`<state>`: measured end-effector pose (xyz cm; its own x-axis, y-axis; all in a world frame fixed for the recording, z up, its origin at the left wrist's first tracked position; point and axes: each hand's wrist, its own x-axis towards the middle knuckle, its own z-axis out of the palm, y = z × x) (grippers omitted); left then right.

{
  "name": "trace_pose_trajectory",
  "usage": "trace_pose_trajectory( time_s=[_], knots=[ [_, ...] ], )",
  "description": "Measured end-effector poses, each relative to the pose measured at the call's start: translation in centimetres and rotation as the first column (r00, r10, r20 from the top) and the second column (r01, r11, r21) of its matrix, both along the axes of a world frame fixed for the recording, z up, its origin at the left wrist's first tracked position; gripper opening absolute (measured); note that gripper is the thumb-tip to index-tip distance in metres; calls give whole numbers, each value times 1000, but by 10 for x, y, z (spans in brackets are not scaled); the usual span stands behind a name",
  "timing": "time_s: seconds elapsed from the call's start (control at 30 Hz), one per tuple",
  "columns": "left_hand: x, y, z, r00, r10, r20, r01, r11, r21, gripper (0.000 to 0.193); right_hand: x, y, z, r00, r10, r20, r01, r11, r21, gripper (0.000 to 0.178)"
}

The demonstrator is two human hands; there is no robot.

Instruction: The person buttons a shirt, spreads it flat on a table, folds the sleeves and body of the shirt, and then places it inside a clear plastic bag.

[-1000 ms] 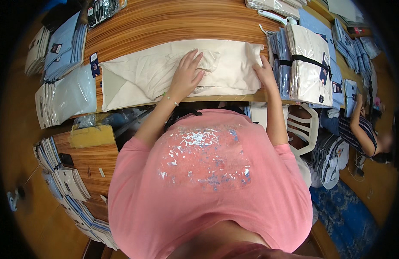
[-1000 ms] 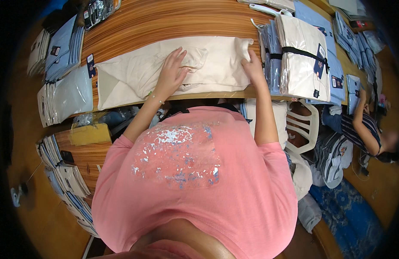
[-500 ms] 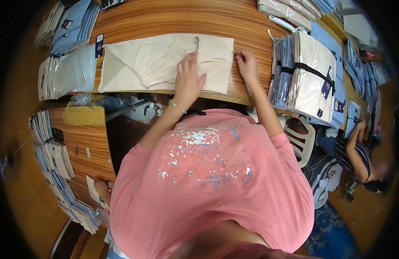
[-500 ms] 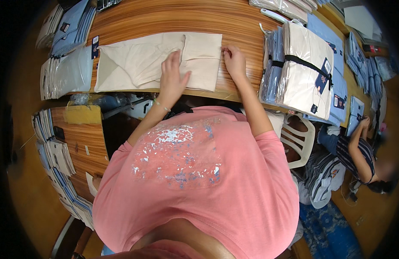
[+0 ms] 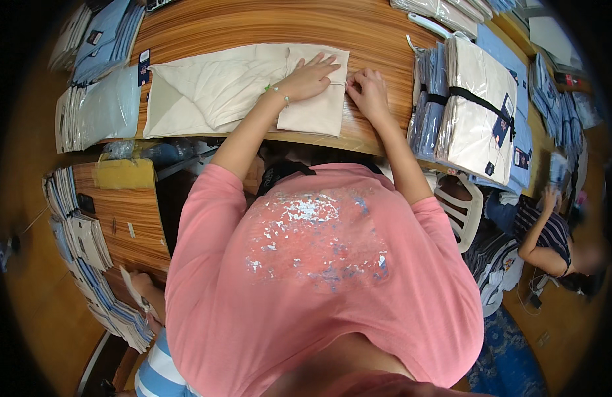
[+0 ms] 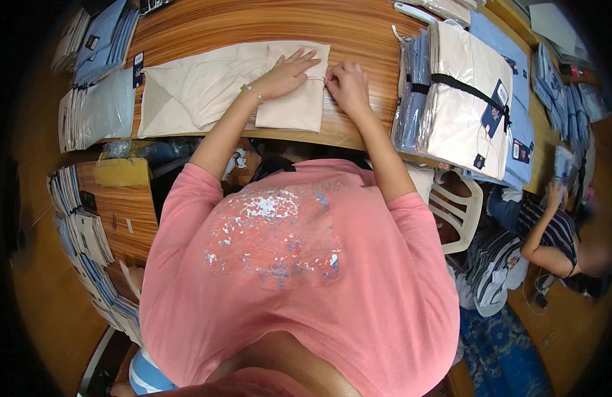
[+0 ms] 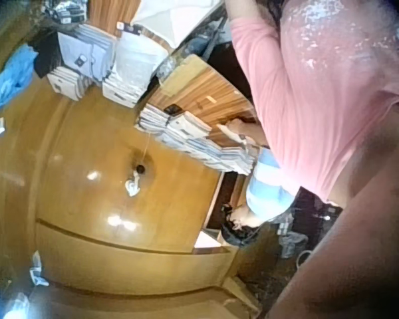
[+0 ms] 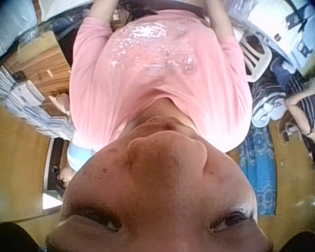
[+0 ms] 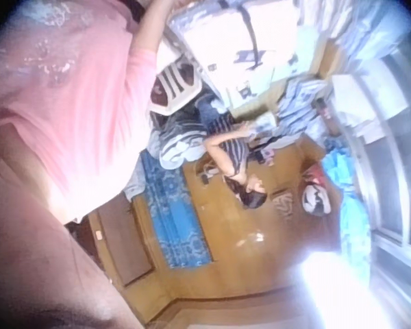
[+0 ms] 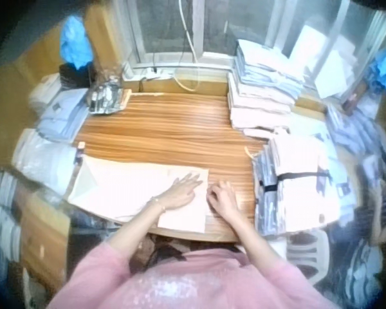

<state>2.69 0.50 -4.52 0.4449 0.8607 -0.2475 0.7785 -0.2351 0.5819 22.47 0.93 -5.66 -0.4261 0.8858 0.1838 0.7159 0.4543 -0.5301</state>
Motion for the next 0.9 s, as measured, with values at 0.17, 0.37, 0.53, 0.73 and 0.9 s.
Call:
trace_pose_trajectory(
  time_s=[0.17,0.37,0.53,0.73,0.9],
  knots=[
    [-4,2,8,1000,2,22,0,995,-102,52,4,-43,7,992,0,-124,-5,999,-39,11],
    [23,-57,22,986,142,92,-168,882,440,78,17,-11,2,975,-30,-221,29,1000,-7,14],
    [52,-128,-18,919,394,10,-369,851,374,97,-9,30,-6,989,-71,-130,100,968,229,35],
    [34,-137,-10,905,406,127,-425,865,268,65,-19,57,-16,992,109,-71,-93,977,193,21],
    [-33,-164,57,437,638,635,-298,768,-567,45,-27,47,78,799,341,-495,-503,831,-238,19]
  ],
)
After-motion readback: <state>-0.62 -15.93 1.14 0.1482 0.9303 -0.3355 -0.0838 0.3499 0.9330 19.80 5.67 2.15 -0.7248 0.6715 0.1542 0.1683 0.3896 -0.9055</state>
